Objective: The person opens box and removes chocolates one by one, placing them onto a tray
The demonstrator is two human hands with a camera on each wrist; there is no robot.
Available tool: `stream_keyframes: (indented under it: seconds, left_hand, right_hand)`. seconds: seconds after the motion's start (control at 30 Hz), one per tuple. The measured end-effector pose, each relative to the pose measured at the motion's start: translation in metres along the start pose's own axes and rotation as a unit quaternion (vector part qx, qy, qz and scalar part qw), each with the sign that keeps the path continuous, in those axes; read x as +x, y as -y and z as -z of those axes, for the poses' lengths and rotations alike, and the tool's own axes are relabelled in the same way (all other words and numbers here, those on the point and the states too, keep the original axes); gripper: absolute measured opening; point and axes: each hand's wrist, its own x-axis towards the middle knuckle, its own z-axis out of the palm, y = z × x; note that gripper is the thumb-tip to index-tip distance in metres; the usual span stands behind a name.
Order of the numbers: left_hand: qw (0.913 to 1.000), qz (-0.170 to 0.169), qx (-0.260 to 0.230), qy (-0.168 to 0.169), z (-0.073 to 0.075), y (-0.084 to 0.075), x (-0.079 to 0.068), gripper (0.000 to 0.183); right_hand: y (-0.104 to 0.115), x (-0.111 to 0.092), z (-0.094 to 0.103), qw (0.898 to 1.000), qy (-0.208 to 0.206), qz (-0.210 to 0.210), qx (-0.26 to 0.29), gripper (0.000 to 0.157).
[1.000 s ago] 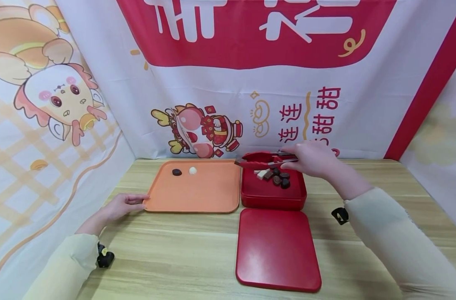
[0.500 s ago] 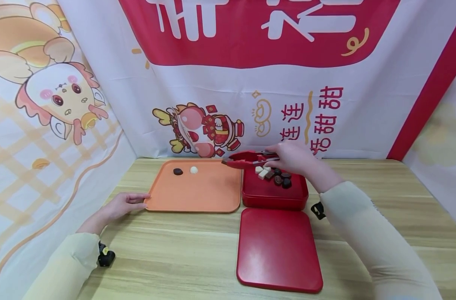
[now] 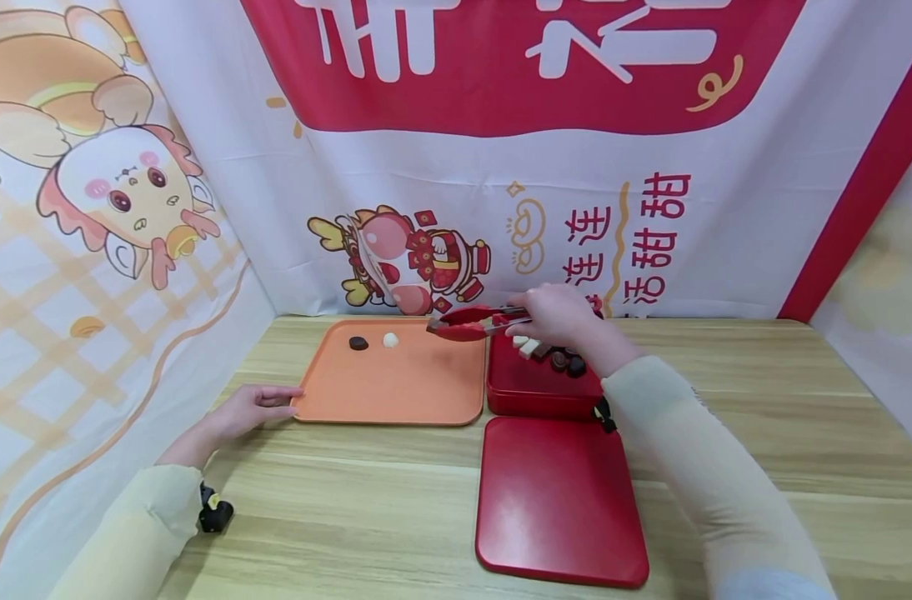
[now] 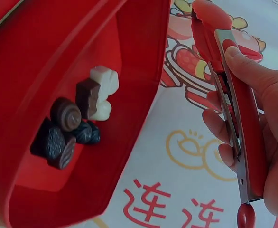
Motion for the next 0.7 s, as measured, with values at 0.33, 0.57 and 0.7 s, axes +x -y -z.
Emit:
stream_keyframes:
  seconds: [0.33,0.57,0.7]
  left_hand:
    - [0.9999,0.008,-0.009,0.001,0.001,-0.001,0.0,0.048]
    - [0.9998,0.015,-0.011,0.004,-0.001,-0.002,-0.001,0.048]
    - [0.9999,0.013,-0.011,0.003,-0.001,-0.002,0.0,0.048]
  right_hand:
    - [0.01,0.018,-0.012,0.999,0.003,0.016,-0.043,0.052]
    - [0.017,0.032,-0.017,0.998,0.002,0.033,-0.055,0.039]
    - [0.021,0.041,-0.019,0.997,0.014,0.029,-0.066,0.036]
